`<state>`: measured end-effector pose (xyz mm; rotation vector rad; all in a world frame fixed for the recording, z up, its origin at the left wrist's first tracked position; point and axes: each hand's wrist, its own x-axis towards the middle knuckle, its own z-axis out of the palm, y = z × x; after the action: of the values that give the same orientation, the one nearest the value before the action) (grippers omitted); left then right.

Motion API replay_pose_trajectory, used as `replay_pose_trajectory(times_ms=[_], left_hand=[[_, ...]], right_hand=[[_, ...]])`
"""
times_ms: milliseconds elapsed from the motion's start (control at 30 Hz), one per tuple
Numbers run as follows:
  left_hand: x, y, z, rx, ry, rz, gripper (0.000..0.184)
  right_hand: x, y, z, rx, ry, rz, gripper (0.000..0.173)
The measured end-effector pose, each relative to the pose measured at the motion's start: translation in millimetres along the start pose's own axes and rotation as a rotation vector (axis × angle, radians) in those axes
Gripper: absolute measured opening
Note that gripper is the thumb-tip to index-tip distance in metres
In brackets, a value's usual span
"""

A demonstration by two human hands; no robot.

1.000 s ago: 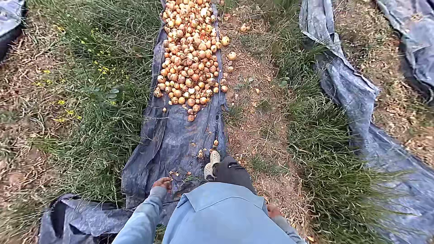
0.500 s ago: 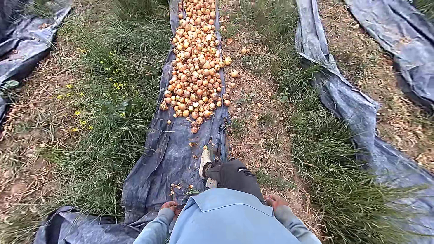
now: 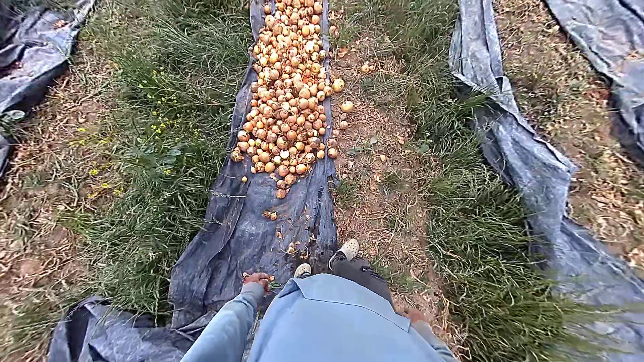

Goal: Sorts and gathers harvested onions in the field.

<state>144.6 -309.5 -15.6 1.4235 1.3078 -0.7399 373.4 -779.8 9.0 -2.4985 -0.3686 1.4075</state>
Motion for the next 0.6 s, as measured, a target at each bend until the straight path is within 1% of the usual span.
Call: replay_pose_trajectory(times_ms=[33, 67, 133, 167, 233, 267, 333, 367, 433, 500, 600], left_hand=[[1, 17, 5, 0.038, -0.013, 0.000, 0.033], [-2, 36, 10, 0.051, -0.021, -0.002, 0.033], [-9, 83, 20, 0.012, -0.011, 0.026, 0.035], [-13, 111, 24, -0.018, -0.001, 0.051, 0.036], [-17, 162, 33, -0.080, 0.008, 0.113, 0.036], [-15, 180, 38, -0.117, 0.009, 0.148, 0.035], [-2, 197, 49, -0.199, 0.011, 0.184, 0.034], [5, 199, 53, -0.234, 0.010, 0.185, 0.034], [16, 190, 64, -0.280, 0.001, 0.158, 0.033], [25, 162, 76, -0.320, -0.012, 0.087, 0.033], [32, 110, 91, -0.322, -0.055, -0.028, 0.034]], right_hand=[[16, 4, -17, 0.149, -0.052, 0.151, 0.038], [18, 5, -33, 0.287, -0.029, 0.240, 0.032], [6, -1, -67, 0.468, 0.050, 0.323, 0.027], [2, 2, -81, 0.507, 0.074, 0.339, 0.027], [-3, 23, -103, 0.479, 0.080, 0.370, 0.029], [-6, 35, -112, 0.441, 0.092, 0.388, 0.029], [-10, 52, -130, 0.377, 0.112, 0.438, 0.031], [-10, 56, -139, 0.368, 0.134, 0.455, 0.030], [-7, 54, -156, 0.388, 0.172, 0.479, 0.028], [5, 54, -168, 0.431, 0.199, 0.473, 0.026], [33, 41, -185, 0.465, 0.202, 0.446, 0.027]])
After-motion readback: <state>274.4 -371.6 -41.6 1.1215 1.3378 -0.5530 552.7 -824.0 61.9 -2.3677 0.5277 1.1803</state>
